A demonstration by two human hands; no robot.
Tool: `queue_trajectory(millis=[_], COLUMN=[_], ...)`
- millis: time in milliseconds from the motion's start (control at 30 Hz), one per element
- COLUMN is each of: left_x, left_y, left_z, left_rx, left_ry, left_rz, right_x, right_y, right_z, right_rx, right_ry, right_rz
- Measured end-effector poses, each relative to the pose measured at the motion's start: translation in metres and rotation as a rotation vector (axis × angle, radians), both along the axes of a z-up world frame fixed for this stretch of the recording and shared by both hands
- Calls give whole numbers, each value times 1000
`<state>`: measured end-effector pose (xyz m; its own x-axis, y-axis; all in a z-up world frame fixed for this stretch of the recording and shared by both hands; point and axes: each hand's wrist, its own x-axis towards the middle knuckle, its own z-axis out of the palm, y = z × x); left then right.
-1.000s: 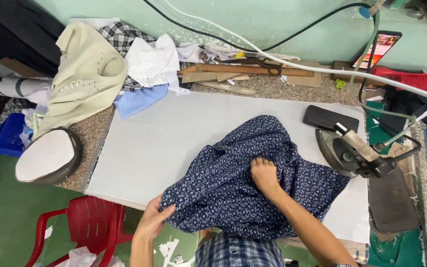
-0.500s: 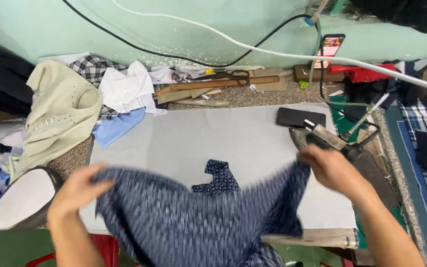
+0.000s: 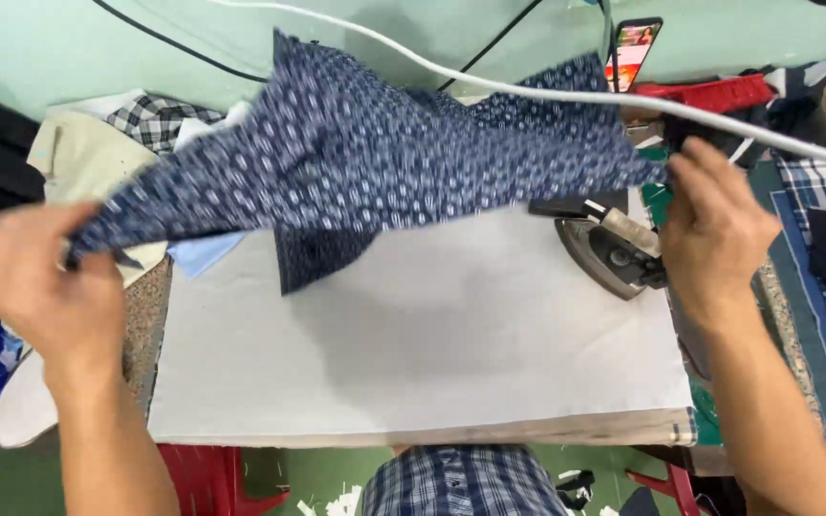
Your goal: The person irons a dark blue patterned garment on a white ironing board using a steam iron and a small pressing board. They repeatedly smooth the fabric, reposition the garment, and press different sections including the sleeves and body.
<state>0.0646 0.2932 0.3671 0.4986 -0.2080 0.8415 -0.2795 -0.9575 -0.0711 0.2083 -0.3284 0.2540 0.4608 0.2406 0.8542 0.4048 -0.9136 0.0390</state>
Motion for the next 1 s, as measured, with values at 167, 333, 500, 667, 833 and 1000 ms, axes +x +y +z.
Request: queue_trajectory(millis=[167,333,500,667,833,1000], left_x=[-53,-86,-117,-132,-133,-95], left_y=[22,50,74,111,114,-15], left_z=[-139,-282,-316,-297,-272,-249], left_rx=[51,262,345,455,807,286], left_ry=[450,881,977,937,1049,952], left_rz=[129,297,398,511,706,276], right_x=[-53,-113,-186,-247,-282,-172], right_y=[24,40,67,107,133,65], right_z=[-132,-283,-322,-294,-279,-213], right_rx=[102,-131,-275,-301,-364,-60], right_ry=[287,638,820,956,1077,730], right_rz=[176,147,224,274,494,468])
